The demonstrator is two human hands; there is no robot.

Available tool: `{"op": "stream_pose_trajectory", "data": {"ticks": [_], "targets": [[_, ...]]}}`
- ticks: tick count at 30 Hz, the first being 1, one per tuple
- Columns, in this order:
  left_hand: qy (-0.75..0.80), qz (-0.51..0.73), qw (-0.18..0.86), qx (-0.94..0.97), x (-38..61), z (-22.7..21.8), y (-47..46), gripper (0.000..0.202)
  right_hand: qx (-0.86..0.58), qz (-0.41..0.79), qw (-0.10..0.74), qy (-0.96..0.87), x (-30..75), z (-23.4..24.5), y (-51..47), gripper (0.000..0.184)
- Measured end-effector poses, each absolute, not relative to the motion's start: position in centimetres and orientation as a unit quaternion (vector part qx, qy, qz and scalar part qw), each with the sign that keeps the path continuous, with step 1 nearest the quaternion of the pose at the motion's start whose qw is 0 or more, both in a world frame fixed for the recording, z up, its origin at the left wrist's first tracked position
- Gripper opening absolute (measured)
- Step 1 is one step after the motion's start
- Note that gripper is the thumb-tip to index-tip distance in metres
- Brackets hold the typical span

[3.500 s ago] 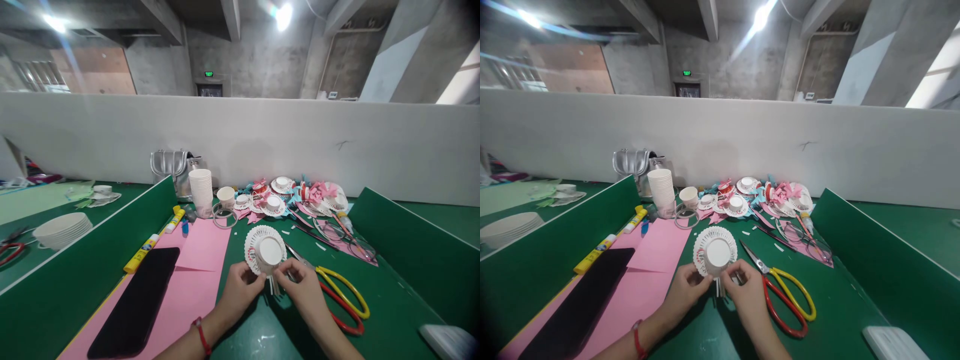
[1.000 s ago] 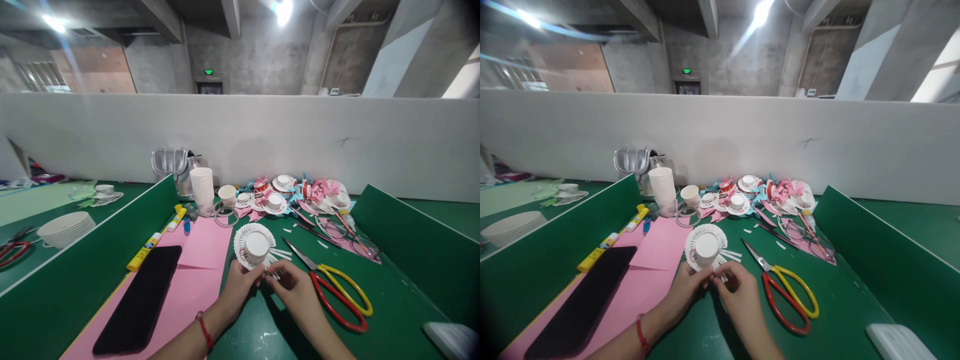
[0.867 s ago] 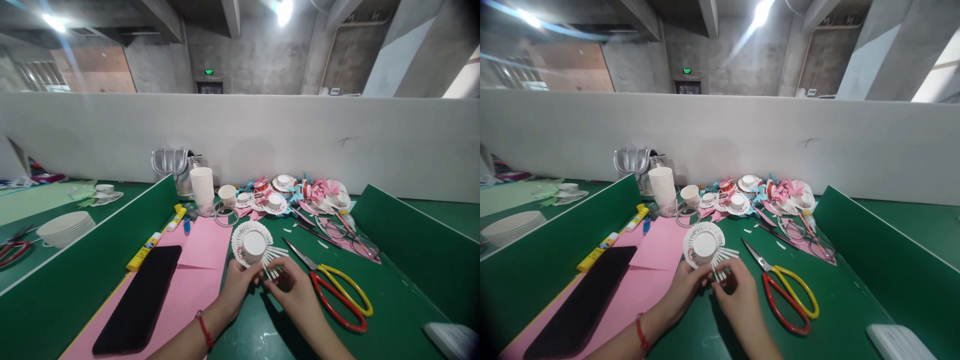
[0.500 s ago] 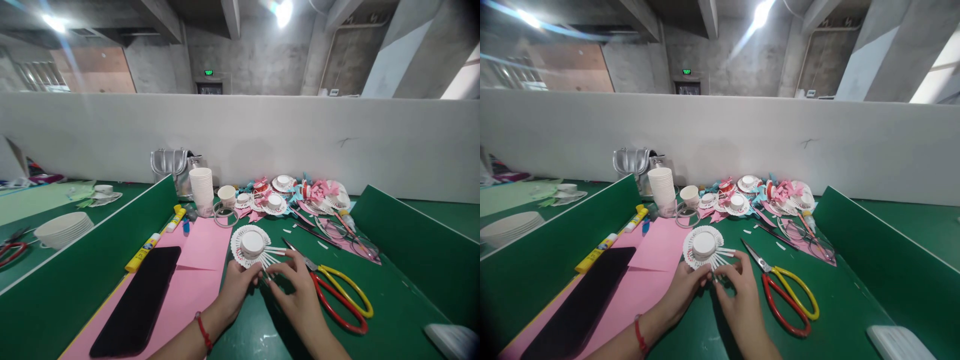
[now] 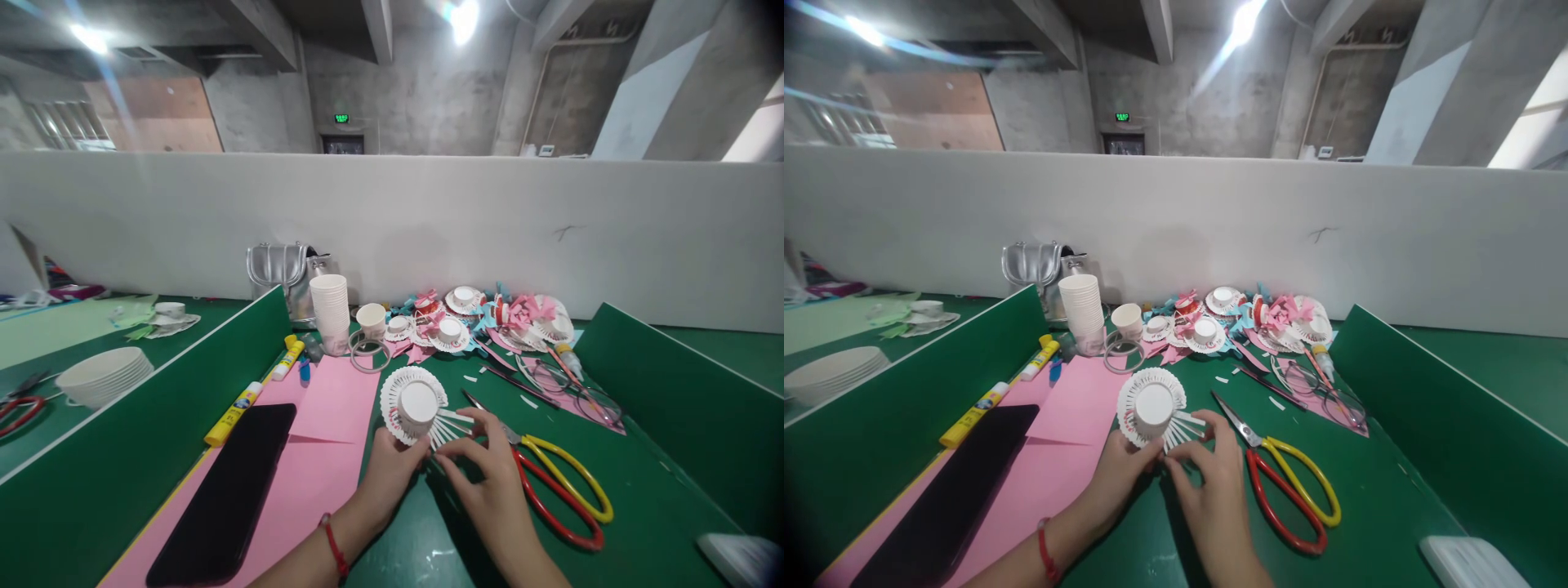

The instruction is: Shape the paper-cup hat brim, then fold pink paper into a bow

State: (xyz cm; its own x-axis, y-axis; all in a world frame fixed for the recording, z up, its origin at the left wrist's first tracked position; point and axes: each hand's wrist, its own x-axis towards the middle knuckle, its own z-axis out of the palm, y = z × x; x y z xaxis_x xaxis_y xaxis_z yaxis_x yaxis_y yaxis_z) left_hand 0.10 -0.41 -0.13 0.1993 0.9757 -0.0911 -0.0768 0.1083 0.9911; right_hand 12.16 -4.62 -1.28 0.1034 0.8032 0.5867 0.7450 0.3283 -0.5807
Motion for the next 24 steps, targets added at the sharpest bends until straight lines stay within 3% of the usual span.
{"op": "stream_pose_trajectory", "data": {"ticks": [9, 24], "targets": [[0.425, 0.432, 0.549, 0.575, 0.5, 0.0, -0.7, 0.017, -0.608, 0.025, 0.445, -0.657, 12.3, -0.8, -4.7, 0.012], [0.405, 0.407, 0.616, 0.540, 0.2, 0.5, -0.9, 0.008, -0.570, 0.372, 0.518, -0.517, 12.9, 0.2, -3.9, 0.014]]}}
